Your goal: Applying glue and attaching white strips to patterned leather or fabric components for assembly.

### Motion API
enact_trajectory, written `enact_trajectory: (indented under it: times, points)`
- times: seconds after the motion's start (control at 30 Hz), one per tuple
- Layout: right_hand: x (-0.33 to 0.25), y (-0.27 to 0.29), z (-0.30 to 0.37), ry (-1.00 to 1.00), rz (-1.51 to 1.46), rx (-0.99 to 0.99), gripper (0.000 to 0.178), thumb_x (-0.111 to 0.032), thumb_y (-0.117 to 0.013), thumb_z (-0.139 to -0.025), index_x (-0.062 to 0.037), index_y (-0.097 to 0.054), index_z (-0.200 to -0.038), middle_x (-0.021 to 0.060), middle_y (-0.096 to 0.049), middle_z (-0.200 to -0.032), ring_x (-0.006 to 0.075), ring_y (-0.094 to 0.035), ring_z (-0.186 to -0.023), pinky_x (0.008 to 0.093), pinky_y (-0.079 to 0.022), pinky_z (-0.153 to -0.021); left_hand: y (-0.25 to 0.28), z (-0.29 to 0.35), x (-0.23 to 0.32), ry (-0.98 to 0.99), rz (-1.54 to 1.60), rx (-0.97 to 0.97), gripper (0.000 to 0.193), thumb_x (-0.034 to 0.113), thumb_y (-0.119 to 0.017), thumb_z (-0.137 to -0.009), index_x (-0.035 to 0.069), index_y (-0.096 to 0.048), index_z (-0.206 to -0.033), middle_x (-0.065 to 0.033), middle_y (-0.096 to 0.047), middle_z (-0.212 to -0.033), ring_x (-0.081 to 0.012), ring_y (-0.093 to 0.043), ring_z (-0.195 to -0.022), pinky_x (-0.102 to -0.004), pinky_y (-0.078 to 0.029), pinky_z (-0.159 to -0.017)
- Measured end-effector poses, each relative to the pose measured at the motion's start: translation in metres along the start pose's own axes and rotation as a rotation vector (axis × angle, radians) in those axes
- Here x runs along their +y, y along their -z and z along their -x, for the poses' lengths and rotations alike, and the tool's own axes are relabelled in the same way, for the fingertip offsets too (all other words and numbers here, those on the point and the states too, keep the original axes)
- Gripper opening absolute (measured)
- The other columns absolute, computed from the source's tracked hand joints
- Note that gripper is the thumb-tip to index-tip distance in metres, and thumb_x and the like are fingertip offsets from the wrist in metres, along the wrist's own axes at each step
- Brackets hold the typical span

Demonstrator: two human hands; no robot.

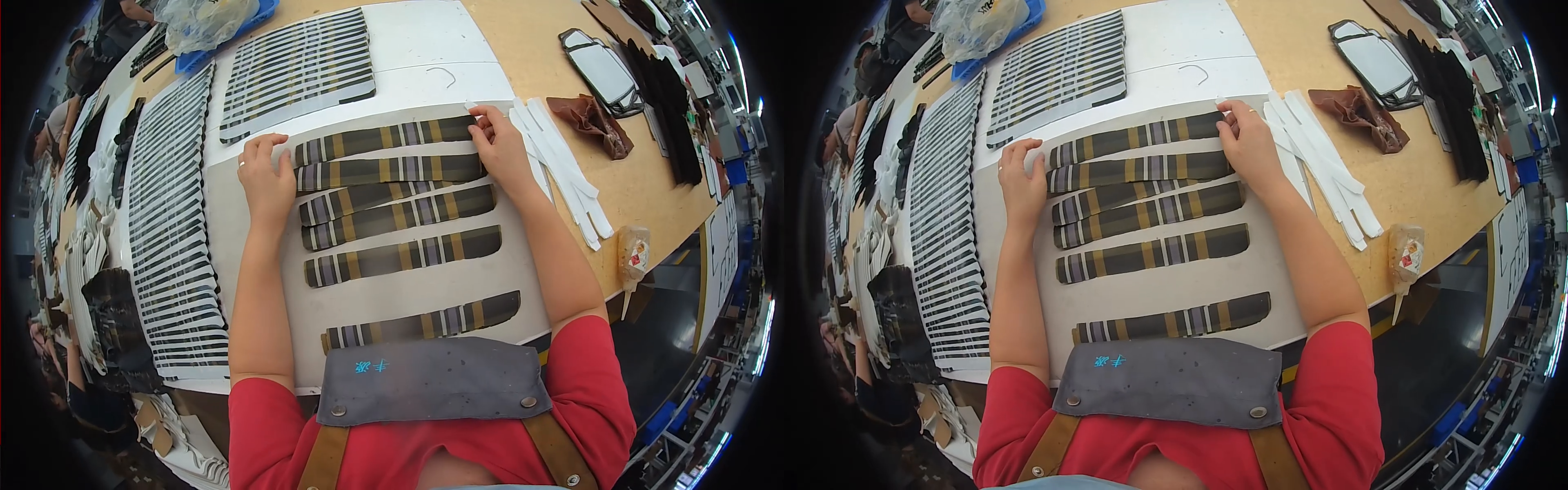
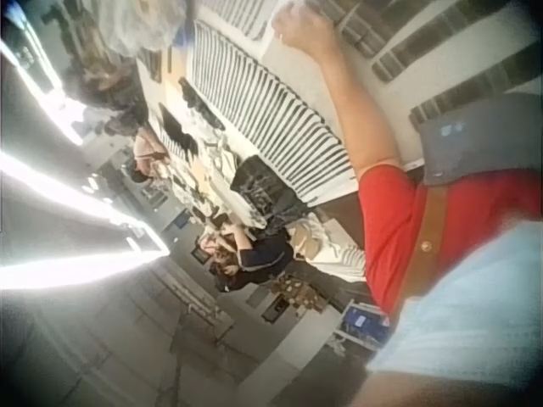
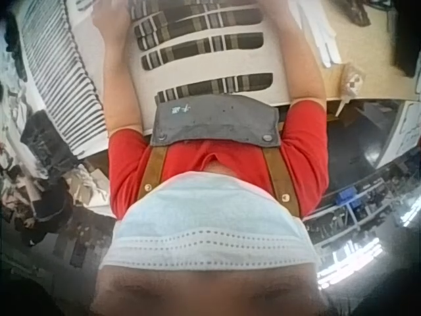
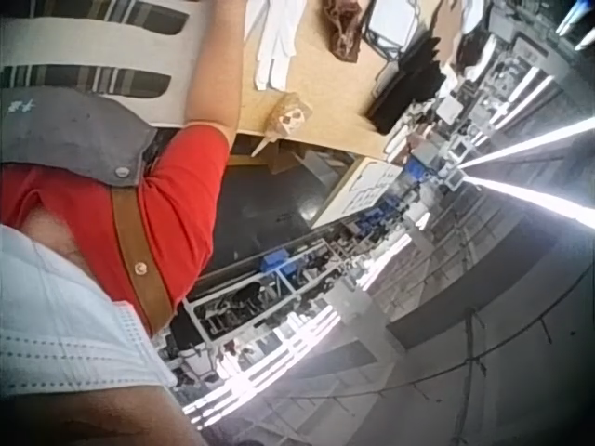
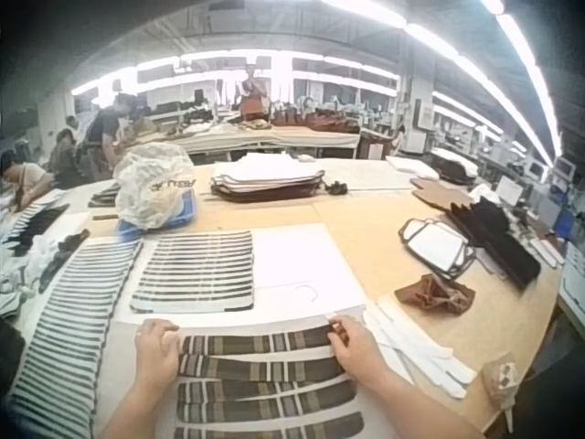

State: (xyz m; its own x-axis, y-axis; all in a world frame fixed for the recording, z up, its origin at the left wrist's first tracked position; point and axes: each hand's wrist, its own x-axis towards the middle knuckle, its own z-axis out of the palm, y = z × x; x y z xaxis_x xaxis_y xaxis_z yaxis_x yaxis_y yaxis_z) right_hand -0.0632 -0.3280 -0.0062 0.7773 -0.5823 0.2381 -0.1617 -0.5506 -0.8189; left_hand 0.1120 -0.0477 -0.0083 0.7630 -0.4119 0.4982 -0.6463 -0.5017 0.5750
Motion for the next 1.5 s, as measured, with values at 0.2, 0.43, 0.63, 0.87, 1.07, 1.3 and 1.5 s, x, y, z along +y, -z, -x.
enact_trajectory:
  times: [0.2, 0.43, 0.63, 0.87, 1.07, 1.3, 1.5]
  points:
    - [-0.012, 0.014, 0.007, 0.141, 0.191, 0.063, 0.019, -0.011, -0.063, -0.082, -0.0044, -0.059, -0.099, 0.0093, -0.055, -0.093, 0.0214, -0.053, -0.078, 0.0318, -0.046, -0.068, 0.001, 0.014, 0.062, -0.363, 0.140, -0.613, 0.019, 0.010, -0.059, -0.085, 0.004, -0.064, -0.102, -0.0099, -0.060, -0.117, -0.0287, -0.053, -0.110, -0.0388, -0.038, -0.095]
    - [-0.023, 0.009, 0.020, 0.312, 0.275, -0.316, 0.020, -0.010, -0.067, -0.077, -0.0054, -0.059, -0.094, 0.0066, -0.055, -0.091, 0.0215, -0.050, -0.092, 0.0313, -0.041, -0.080, -0.005, 0.035, 0.080, -0.366, -0.070, -0.672, 0.036, 0.018, -0.055, -0.090, 0.006, -0.053, -0.124, -0.0082, -0.051, -0.132, -0.0297, -0.042, -0.126, -0.0421, -0.034, -0.103]
    - [-0.021, 0.015, 0.019, 0.181, 0.299, -0.467, 0.016, -0.009, -0.066, -0.077, -0.0059, -0.057, -0.090, 0.0059, -0.053, -0.085, 0.0213, -0.051, -0.088, 0.0314, -0.042, -0.080, -0.007, 0.042, 0.087, -0.384, -0.103, -0.713, 0.038, 0.020, -0.052, -0.091, 0.004, -0.050, -0.126, -0.0099, -0.048, -0.134, -0.0308, -0.041, -0.127, -0.0428, -0.034, -0.103]
    - [-0.030, 0.018, 0.013, -0.008, 0.032, -0.425, 0.012, -0.012, -0.063, -0.081, -0.0034, -0.058, -0.087, 0.0068, -0.059, -0.084, 0.0197, -0.056, -0.083, 0.0303, -0.043, -0.072, -0.004, 0.048, 0.104, -0.446, -0.060, -0.785, 0.041, 0.021, -0.052, -0.091, 0.002, -0.049, -0.126, -0.0116, -0.043, -0.138, -0.0286, -0.038, -0.129, -0.0426, -0.029, -0.107]
    - [-0.013, 0.010, 0.009, 0.131, 0.069, -0.205, 0.010, -0.008, -0.061, -0.081, -0.0017, -0.063, -0.088, 0.0118, -0.064, -0.083, 0.0253, -0.060, -0.080, 0.0337, -0.046, -0.071, -0.007, 0.063, 0.108, -0.520, -0.068, -0.807, 0.043, 0.025, -0.049, -0.093, 0.001, -0.046, -0.129, -0.0125, -0.043, -0.138, -0.0269, -0.036, -0.131, -0.0425, -0.029, -0.108]
    - [-0.011, 0.002, 0.012, 0.207, 0.178, -0.188, 0.011, -0.008, -0.061, -0.082, -0.0012, -0.063, -0.090, 0.0090, -0.062, -0.082, 0.0231, -0.058, -0.082, 0.0317, -0.044, -0.075, -0.003, 0.054, 0.109, -0.444, 0.109, -0.837, 0.037, 0.021, -0.052, -0.092, 0.002, -0.051, -0.124, -0.0130, -0.049, -0.131, -0.0293, -0.044, -0.124, -0.0416, -0.034, -0.101]
    - [-0.016, 0.000, 0.018, 0.369, 0.381, -0.163, 0.008, -0.009, -0.063, -0.080, -0.0068, -0.063, -0.087, 0.0040, -0.059, -0.089, 0.0223, -0.052, -0.095, 0.0352, -0.034, -0.086, -0.011, 0.046, 0.082, -0.356, -0.099, -0.487, 0.030, 0.011, -0.056, -0.087, 0.000, -0.056, -0.115, -0.0131, -0.054, -0.125, -0.0312, -0.049, -0.116, -0.0408, -0.037, -0.097]
